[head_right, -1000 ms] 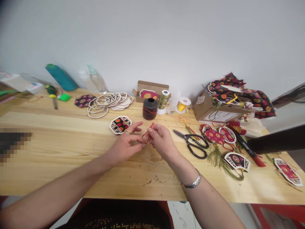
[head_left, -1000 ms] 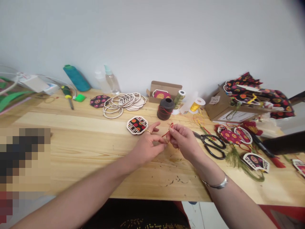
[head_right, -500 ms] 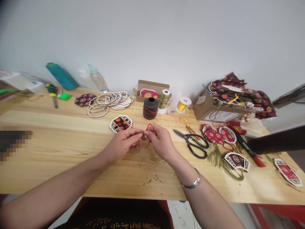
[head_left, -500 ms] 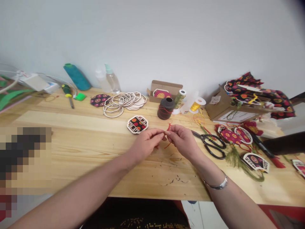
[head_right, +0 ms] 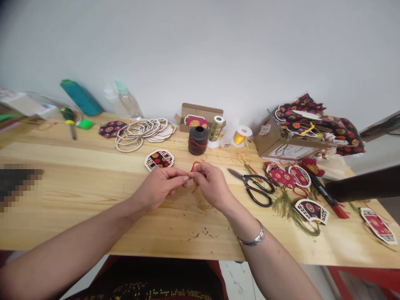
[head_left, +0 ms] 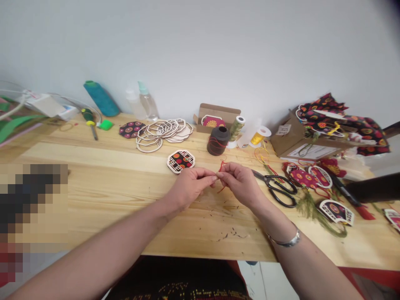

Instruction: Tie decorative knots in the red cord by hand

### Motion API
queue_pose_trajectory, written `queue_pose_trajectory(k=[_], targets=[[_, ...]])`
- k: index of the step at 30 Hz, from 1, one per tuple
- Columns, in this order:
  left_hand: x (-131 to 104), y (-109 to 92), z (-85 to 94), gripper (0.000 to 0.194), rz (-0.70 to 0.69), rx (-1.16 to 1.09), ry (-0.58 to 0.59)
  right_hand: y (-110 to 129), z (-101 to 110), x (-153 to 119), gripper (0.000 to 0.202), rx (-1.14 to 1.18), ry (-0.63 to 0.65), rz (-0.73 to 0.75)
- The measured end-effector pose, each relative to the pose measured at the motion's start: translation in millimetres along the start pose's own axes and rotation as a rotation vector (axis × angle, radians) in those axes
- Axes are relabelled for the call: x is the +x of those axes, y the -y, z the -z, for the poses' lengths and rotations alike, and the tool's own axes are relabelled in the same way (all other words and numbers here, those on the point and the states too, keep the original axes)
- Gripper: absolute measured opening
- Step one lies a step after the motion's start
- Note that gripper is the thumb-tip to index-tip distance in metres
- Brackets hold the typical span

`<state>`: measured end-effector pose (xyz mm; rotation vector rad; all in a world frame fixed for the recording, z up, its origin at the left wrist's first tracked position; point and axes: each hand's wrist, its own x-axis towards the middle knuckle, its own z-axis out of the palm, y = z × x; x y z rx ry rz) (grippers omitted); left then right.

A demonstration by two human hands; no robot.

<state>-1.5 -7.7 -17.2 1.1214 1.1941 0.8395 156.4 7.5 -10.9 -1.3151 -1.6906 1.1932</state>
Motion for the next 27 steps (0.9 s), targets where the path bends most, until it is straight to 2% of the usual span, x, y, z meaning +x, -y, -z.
queue_pose_trajectory(k=[6, 10, 15, 23, 27], targets=[[-1, -4, -0.1, 0.017, -0.041, 0.001, 0.005, 3, 2, -1, 0.016, -0.035, 0.021, 0.011], [-2, -6, -0.7, 0.014, -0.024, -0.026, -0.012, 2, 2, -2, 0.014, -0.031, 0.029, 0.032], [-1, -2, -0.3, 0.018, 0.013, -0.084, 0.030, 1, 4, -1, 0.014, -0.033, 0.023, 0.035], [-1, -4, -0.4, 0.021, -0.008, -0.185, 0.066, 10, 6, -2, 0.020, 0.231, 0.087, -0.094], [-2, -4, 0.3, 0.021, 0.005, -0.171, 0.059, 10, 5, -3, 0.021, 0.243, 0.085, -0.094]])
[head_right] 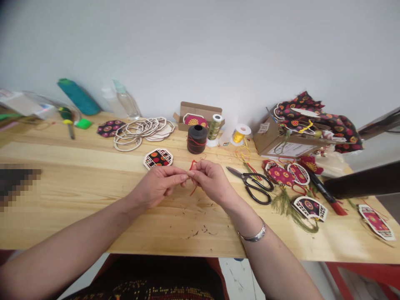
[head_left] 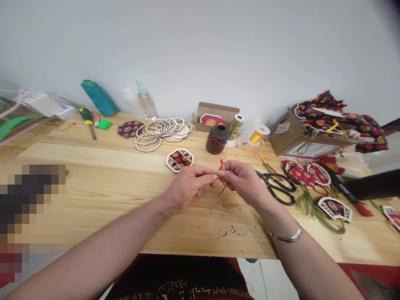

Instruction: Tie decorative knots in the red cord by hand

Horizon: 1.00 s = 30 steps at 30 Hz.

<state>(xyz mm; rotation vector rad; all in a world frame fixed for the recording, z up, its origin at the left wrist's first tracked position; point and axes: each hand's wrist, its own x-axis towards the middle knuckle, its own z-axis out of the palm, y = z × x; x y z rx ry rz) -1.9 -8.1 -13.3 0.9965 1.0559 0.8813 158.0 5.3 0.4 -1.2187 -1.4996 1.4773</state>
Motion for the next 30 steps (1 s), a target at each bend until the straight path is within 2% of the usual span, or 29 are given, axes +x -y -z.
queue_pose_trajectory(k=[6, 10, 12, 16, 19, 23, 27, 30], targets=[[2, 1, 1.4, 0.017, -0.008, 0.021, -0.039, -2, 2, 0, 0.017, -0.166, -0.010, 0.066], [4, -1, 1.7, 0.018, -0.028, -0.010, -0.127, 1, 8, -1, 0.020, -0.371, -0.014, 0.191], [6, -2, 1.7, 0.019, -0.027, -0.018, -0.161, 2, 11, -2, 0.019, -0.472, -0.031, 0.206], [7, -1, 1.7, 0.019, -0.027, -0.027, -0.200, 3, 12, -3, 0.022, -0.598, -0.093, 0.170], [7, 0, 1.8, 0.018, -0.040, -0.028, -0.215, 3, 7, -6, 0.023, -0.632, -0.179, 0.216], [7, 0, 1.3, 0.015, -0.077, -0.042, -0.222, -2, -5, -12, 0.019, -0.752, -0.231, 0.386], [7, 1, -0.1, 0.015, -0.019, -0.128, -0.228, -13, -18, -16, 0.018, -0.992, -0.194, 0.603], [6, 1, -0.3, 0.015, 0.041, -0.240, -0.186, -18, -25, -18, 0.022, -1.206, -0.142, 0.717]])
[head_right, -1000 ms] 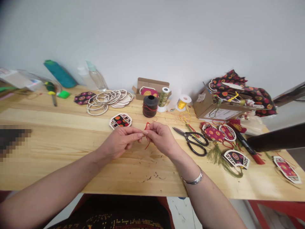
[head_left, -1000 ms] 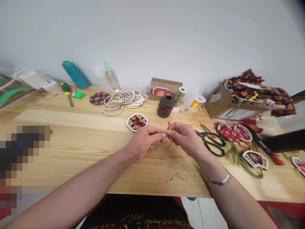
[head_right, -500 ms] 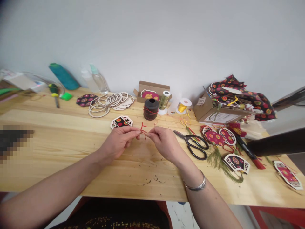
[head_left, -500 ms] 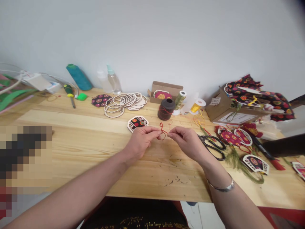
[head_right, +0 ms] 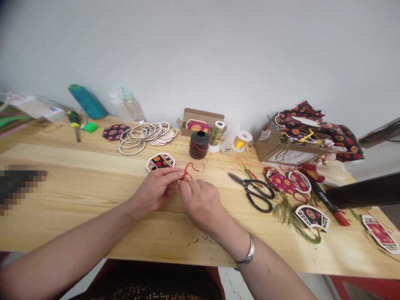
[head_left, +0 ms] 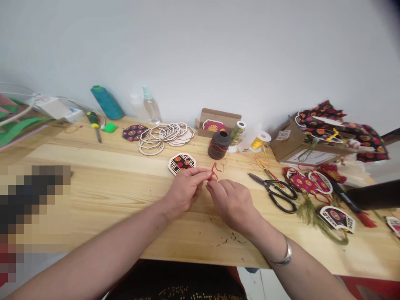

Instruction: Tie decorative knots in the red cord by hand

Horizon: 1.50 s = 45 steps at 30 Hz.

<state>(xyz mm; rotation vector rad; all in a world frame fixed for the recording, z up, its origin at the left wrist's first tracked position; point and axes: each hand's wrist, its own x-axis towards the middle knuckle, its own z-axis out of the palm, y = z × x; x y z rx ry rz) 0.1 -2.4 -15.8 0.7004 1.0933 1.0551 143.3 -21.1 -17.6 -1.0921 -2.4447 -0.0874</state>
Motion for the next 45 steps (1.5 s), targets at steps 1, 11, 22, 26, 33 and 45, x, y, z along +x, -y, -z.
queue_pose_trajectory(k=[1, 11, 22, 26, 33, 45], targets=[[0, 0, 0.2, 0.015, 0.016, -0.033, 0.016, 1, -1, 0, 0.025, -0.057, 0.013, 0.051], [-1, -3, 0.1, 0.017, -0.006, -0.031, 0.015, -14, 12, 8, 0.018, 0.456, -0.233, -0.252], [-4, 2, -1.2, 0.016, -0.075, 0.171, 0.113, -16, -1, 18, 0.020, 1.263, -0.081, -0.790], [-5, 2, -1.6, 0.017, -0.058, 0.208, 0.096, -18, -3, 16, 0.014, 1.159, -0.144, -0.759], [-6, 1, -2.1, 0.017, -0.010, 0.196, 0.136, -22, 0, 15, 0.015, 0.908, -0.084, -0.679], [-6, -2, -0.6, 0.022, -0.101, 0.323, 0.050, -30, 5, 13, 0.021, 0.583, -0.094, -0.580]])
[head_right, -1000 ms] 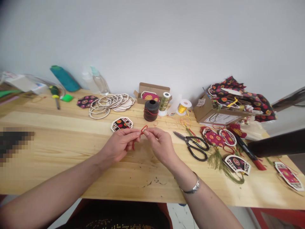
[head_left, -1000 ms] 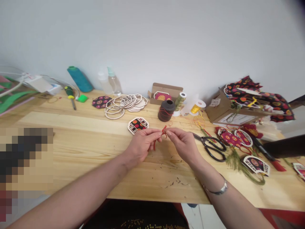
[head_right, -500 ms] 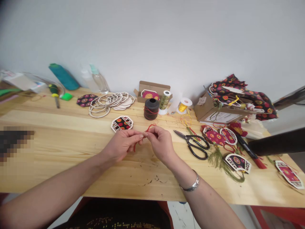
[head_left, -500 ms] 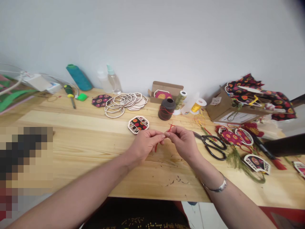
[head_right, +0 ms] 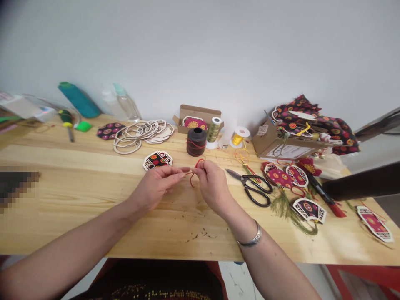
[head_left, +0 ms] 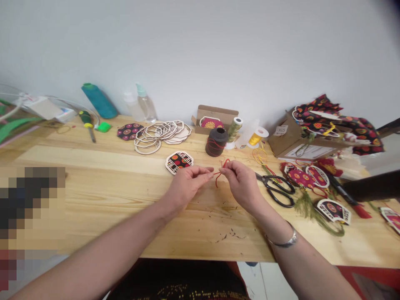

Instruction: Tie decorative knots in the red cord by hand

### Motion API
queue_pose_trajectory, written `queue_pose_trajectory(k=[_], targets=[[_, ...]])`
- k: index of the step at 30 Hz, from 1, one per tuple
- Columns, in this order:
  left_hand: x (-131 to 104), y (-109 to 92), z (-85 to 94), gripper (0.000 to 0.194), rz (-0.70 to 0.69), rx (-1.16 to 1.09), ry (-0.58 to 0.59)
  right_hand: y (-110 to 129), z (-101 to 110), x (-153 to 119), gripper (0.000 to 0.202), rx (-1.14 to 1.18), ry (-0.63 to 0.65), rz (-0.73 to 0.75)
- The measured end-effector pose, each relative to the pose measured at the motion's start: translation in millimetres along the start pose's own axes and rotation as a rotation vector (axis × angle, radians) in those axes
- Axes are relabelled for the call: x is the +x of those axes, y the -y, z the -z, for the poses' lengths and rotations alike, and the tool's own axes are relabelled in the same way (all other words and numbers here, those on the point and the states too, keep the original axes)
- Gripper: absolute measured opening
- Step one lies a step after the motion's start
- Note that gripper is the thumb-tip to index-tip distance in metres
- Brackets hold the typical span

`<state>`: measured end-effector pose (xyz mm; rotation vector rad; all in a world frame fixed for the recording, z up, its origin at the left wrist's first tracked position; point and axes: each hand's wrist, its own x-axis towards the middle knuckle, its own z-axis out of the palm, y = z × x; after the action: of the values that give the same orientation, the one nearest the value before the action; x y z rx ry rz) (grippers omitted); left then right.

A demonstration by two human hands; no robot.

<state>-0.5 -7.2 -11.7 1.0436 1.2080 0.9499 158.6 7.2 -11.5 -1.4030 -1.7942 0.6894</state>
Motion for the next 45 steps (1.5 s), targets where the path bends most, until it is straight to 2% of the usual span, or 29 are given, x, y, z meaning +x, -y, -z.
queue_pose_trajectory(k=[3, 7, 10, 15, 17, 22, 26, 29, 31, 34, 36, 37, 40, 42, 45], targets=[[-1, 1, 0.0, 0.017, -0.073, 0.049, 0.093, 1, 0, -2, 0.021, -0.013, -0.020, 0.013], [-2, 3, -1.3, 0.018, -0.014, 0.046, 0.217, 4, 0, -3, 0.019, 0.074, 0.009, -0.035], [-2, 4, -2.5, 0.017, 0.002, 0.106, 0.206, 5, 0, -2, 0.019, 0.140, 0.038, -0.066], [-1, 9, -3.3, 0.014, -0.225, 0.299, 0.123, 3, -2, -3, 0.020, 0.320, 0.072, -0.153], [-1, 11, -3.0, 0.015, -0.268, 0.341, 0.116, 4, -4, -3, 0.021, 0.426, 0.098, -0.208], [-1, 14, -2.7, 0.018, -0.281, 0.374, 0.156, 7, -8, -4, 0.025, 0.660, 0.160, -0.371], [-2, 12, -3.4, 0.016, -0.276, 0.368, 0.161, 8, -7, -3, 0.027, 0.683, 0.152, -0.384], [-4, 8, -2.6, 0.017, -0.305, 0.378, 0.094, 8, -6, -3, 0.027, 0.627, 0.126, -0.353], [-6, 5, -1.2, 0.021, -0.351, 0.413, -0.004, 7, -5, -2, 0.027, 0.578, 0.115, -0.322], [-7, 3, 0.8, 0.020, -0.498, 0.473, -0.213, 7, -5, -3, 0.025, 0.523, 0.104, -0.277], [-7, 5, 0.8, 0.010, -0.601, 0.463, -0.293, 6, -5, -3, 0.024, 0.500, 0.107, -0.262], [-7, 7, 0.3, 0.007, -0.634, 0.438, -0.284, 6, -5, -3, 0.024, 0.492, 0.113, -0.257], [-6, 12, -3.1, 0.033, -0.608, 0.312, -0.111, 5, -6, -4, 0.023, 0.477, 0.129, -0.233], [-6, 13, -5.8, 0.039, -0.503, 0.198, 0.013, 6, -6, -5, 0.023, 0.462, 0.133, -0.223], [-7, 10, -8.0, 0.037, -0.293, 0.010, 0.143, 9, -6, -5, 0.022, 0.424, 0.133, -0.229]])
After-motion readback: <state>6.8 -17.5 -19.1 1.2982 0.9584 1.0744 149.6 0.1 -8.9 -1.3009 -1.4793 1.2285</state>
